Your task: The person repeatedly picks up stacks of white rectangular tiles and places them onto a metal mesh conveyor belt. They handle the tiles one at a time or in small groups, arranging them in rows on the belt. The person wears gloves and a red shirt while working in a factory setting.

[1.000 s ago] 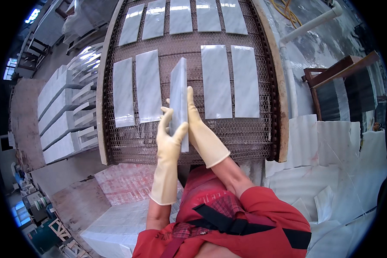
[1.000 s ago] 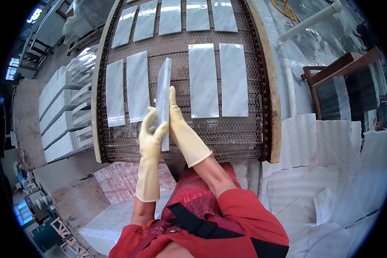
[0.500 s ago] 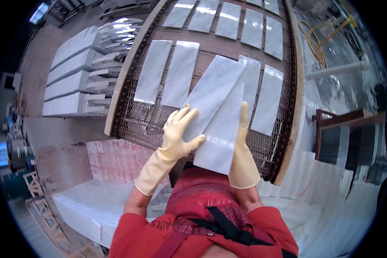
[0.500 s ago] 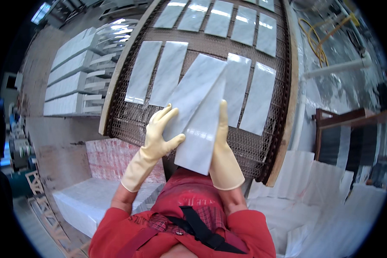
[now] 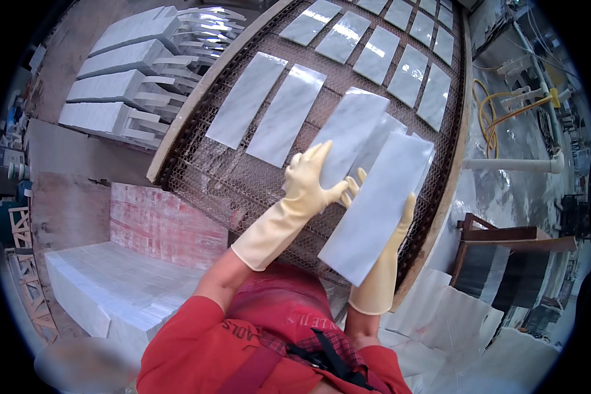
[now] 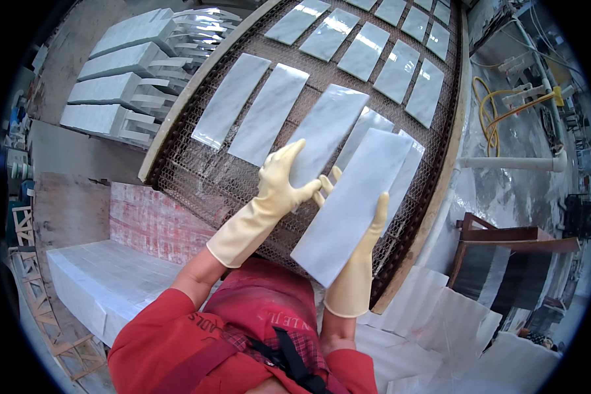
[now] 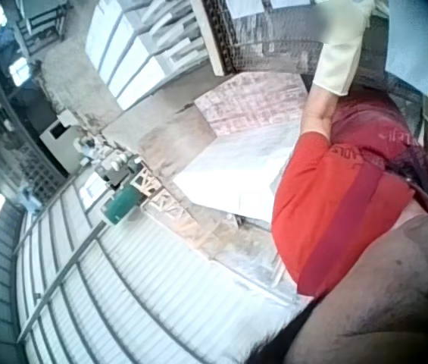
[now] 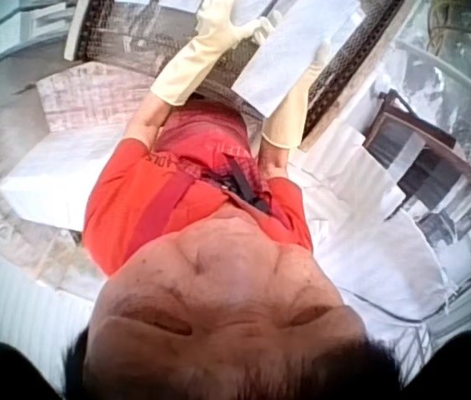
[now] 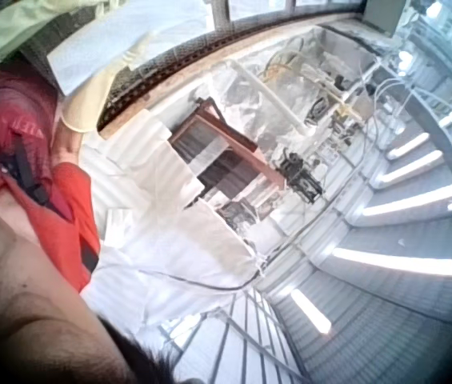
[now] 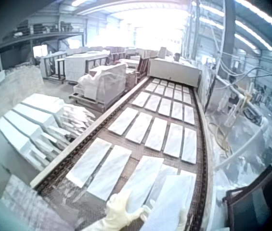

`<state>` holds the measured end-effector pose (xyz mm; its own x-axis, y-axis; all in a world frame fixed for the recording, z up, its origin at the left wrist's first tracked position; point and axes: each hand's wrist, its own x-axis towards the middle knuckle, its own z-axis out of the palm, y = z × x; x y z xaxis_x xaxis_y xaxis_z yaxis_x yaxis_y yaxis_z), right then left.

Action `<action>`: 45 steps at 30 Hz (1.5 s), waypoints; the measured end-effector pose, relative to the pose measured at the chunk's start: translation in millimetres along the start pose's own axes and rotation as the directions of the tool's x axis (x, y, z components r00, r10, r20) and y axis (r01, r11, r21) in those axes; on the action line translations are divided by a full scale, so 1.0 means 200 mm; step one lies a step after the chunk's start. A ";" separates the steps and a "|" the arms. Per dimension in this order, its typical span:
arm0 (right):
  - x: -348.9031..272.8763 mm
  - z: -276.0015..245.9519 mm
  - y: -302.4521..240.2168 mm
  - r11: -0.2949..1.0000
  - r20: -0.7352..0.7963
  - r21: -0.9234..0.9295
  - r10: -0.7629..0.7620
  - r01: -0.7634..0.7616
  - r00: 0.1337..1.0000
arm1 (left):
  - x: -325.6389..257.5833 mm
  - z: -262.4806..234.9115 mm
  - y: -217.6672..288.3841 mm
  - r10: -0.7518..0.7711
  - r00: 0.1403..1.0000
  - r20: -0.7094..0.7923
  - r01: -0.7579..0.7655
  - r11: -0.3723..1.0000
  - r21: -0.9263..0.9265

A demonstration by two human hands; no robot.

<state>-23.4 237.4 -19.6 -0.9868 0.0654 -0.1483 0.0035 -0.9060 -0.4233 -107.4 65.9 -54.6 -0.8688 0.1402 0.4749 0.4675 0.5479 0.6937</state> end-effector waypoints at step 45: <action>-0.32 -0.13 0.35 0.980 -0.004 -0.168 0.108 -0.107 0.994 | 0.24 -0.06 -0.72 -0.115 0.973 0.198 -0.039 0.770 0.637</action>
<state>43.8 181.5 -62.9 -0.9800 -0.0310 -0.1966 0.1363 -0.8244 -0.5494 -213.4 -15.8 -125.3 -0.9317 0.2370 0.2752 0.2900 0.9416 0.1709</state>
